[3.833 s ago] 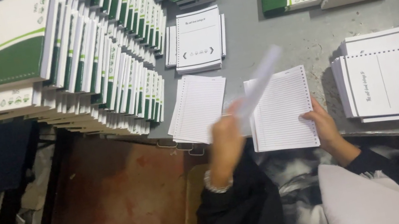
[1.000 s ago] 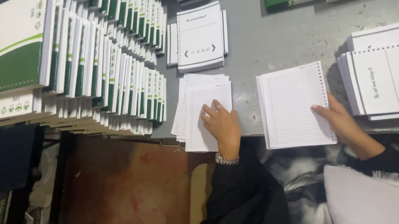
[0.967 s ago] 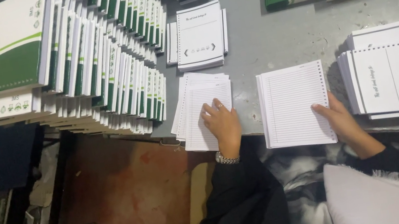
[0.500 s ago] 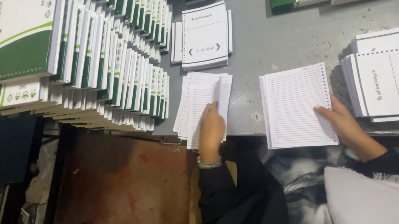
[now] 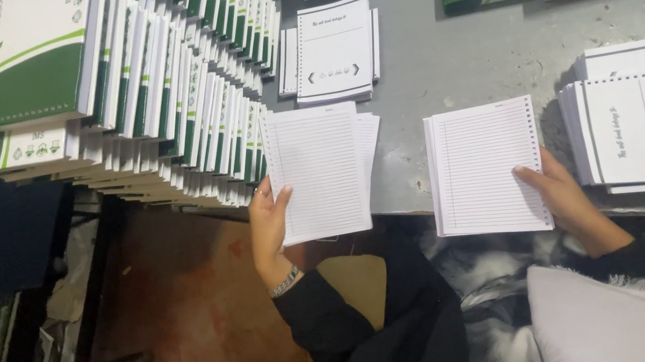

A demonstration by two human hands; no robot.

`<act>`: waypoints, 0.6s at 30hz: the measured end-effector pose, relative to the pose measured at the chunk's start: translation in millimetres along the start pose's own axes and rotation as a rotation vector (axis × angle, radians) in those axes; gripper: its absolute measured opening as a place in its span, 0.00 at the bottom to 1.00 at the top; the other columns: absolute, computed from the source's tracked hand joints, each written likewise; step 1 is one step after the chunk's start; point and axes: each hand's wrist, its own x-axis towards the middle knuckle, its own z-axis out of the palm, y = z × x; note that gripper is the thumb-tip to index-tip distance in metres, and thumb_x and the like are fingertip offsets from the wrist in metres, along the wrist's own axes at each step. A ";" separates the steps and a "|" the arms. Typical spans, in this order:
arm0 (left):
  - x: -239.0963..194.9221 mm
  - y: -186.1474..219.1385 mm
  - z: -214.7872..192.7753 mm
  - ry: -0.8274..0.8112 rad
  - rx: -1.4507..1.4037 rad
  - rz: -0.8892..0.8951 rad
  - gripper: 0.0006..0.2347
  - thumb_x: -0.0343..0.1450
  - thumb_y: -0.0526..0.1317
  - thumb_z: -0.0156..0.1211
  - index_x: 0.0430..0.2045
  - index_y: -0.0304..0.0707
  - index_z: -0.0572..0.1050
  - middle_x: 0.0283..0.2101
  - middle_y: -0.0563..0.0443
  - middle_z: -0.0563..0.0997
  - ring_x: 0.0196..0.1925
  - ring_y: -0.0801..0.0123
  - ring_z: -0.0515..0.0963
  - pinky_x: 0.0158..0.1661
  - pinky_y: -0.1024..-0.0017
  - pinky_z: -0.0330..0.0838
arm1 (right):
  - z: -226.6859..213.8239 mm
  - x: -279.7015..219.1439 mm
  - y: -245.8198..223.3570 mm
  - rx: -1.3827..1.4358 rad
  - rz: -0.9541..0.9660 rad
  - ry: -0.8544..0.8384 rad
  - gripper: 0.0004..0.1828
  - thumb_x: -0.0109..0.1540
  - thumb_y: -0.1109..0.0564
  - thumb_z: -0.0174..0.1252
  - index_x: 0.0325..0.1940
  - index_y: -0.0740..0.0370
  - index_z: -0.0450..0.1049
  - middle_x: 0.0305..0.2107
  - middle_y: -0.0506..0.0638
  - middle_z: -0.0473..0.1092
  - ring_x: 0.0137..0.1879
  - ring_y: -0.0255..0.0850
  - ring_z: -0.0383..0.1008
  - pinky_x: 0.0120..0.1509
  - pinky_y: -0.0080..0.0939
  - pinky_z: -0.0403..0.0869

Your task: Flipping through the pages of spiral-bound notebooks to inspect them and then stacking them neatly on a table.

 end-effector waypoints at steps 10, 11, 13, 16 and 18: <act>36.2 -69.5 5.6 0.062 0.556 -0.123 0.21 0.74 0.39 0.61 0.60 0.28 0.71 0.56 0.31 0.78 0.62 0.48 0.76 0.60 0.54 0.71 | 1.7 -2.9 -5.5 -0.022 -0.024 0.002 0.36 0.68 0.61 0.51 0.80 0.65 0.49 0.59 0.77 0.62 0.59 0.68 0.68 0.55 0.69 0.70; 37.2 -69.9 5.6 0.062 0.557 -0.123 0.21 0.74 0.39 0.61 0.60 0.28 0.71 0.56 0.31 0.78 0.62 0.48 0.76 0.60 0.54 0.71 | 2.2 -2.4 -5.2 -0.021 -0.024 0.002 0.36 0.68 0.61 0.51 0.80 0.65 0.49 0.59 0.77 0.62 0.59 0.68 0.68 0.55 0.69 0.70; 37.8 -71.7 6.3 0.053 0.578 -0.139 0.20 0.73 0.38 0.60 0.60 0.31 0.72 0.55 0.33 0.79 0.61 0.48 0.77 0.58 0.54 0.72 | 2.4 -2.5 -4.0 -0.009 -0.031 0.003 0.35 0.68 0.61 0.50 0.80 0.65 0.50 0.59 0.76 0.63 0.59 0.67 0.68 0.55 0.69 0.70; 33.1 -53.8 11.9 0.040 0.580 -0.167 0.20 0.74 0.38 0.59 0.60 0.28 0.70 0.56 0.30 0.78 0.62 0.44 0.76 0.58 0.52 0.71 | 10.6 -16.4 -27.9 -0.057 -0.011 0.004 0.36 0.69 0.59 0.50 0.80 0.65 0.49 0.60 0.75 0.63 0.61 0.67 0.67 0.57 0.68 0.70; 36.6 -55.0 7.9 0.014 0.579 -0.178 0.17 0.74 0.38 0.55 0.58 0.32 0.72 0.56 0.39 0.79 0.60 0.51 0.78 0.57 0.58 0.71 | 15.4 -22.2 -43.8 -0.053 0.073 0.007 0.33 0.68 0.59 0.48 0.78 0.60 0.52 0.63 0.65 0.63 0.65 0.58 0.67 0.64 0.60 0.68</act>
